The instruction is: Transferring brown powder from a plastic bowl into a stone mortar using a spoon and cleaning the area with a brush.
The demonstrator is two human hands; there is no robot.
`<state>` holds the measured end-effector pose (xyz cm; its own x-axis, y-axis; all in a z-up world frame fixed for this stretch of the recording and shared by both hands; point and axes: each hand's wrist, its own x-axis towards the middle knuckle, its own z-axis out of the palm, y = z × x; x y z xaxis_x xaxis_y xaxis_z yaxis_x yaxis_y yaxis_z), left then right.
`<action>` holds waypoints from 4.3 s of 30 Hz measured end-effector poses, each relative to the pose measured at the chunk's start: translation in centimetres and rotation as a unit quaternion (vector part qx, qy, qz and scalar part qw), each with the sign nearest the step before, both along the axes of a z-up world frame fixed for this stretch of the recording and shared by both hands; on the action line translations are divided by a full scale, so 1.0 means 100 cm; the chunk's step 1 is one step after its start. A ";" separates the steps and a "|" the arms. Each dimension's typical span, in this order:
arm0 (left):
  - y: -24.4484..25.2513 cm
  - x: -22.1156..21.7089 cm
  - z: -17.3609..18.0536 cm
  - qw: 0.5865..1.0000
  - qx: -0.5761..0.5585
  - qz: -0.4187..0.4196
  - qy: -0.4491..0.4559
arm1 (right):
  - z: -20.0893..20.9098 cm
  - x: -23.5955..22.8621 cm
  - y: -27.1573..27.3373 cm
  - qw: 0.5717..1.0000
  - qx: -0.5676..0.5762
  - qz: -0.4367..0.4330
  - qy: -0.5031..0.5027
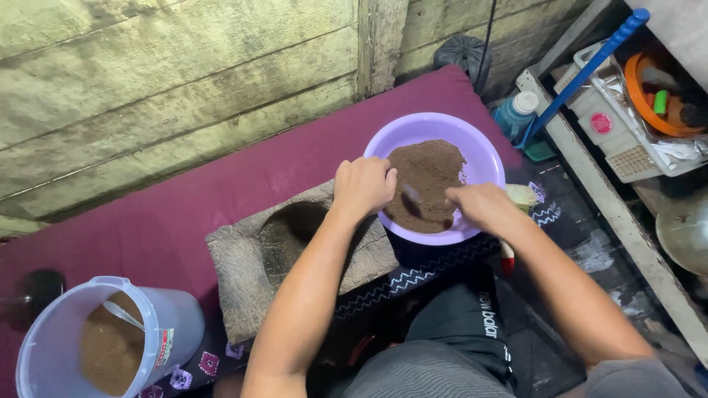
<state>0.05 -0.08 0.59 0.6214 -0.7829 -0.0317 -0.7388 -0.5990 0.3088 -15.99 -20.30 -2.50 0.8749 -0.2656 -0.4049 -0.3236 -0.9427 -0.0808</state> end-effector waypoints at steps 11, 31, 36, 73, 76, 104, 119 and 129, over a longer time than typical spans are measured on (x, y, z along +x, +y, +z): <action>0.001 0.001 0.000 1.000 0.008 -0.003 0.006 | -0.093 0.023 -0.020 0.985 -0.106 -0.002 -0.140; 0.001 0.001 -0.004 1.000 -0.013 -0.003 -0.003 | -0.052 -0.023 0.025 0.972 -0.132 0.033 -0.192; 0.001 0.003 -0.010 1.000 -0.023 -0.005 -0.006 | -0.070 -0.025 -0.040 0.934 -0.267 -0.026 -0.235; 0.000 -0.001 -0.007 1.000 -0.019 -0.005 -0.012 | -0.030 -0.067 -0.011 0.936 -0.224 -0.047 -0.268; 0.000 0.000 -0.006 1.000 -0.023 -0.003 -0.015 | -0.013 -0.075 0.008 0.957 -0.137 -0.095 -0.236; 0.006 0.012 -0.017 0.989 -0.129 0.018 0.066 | -0.079 -0.051 0.000 0.890 -0.055 -0.037 -0.452; 0.181 0.029 0.037 0.979 -0.047 0.140 0.142 | -0.071 -0.042 -0.004 0.738 0.370 -0.343 -0.448; 0.246 -0.003 -0.031 0.950 -0.137 0.217 -0.180 | 0.051 -0.031 0.128 0.847 0.411 0.112 -0.318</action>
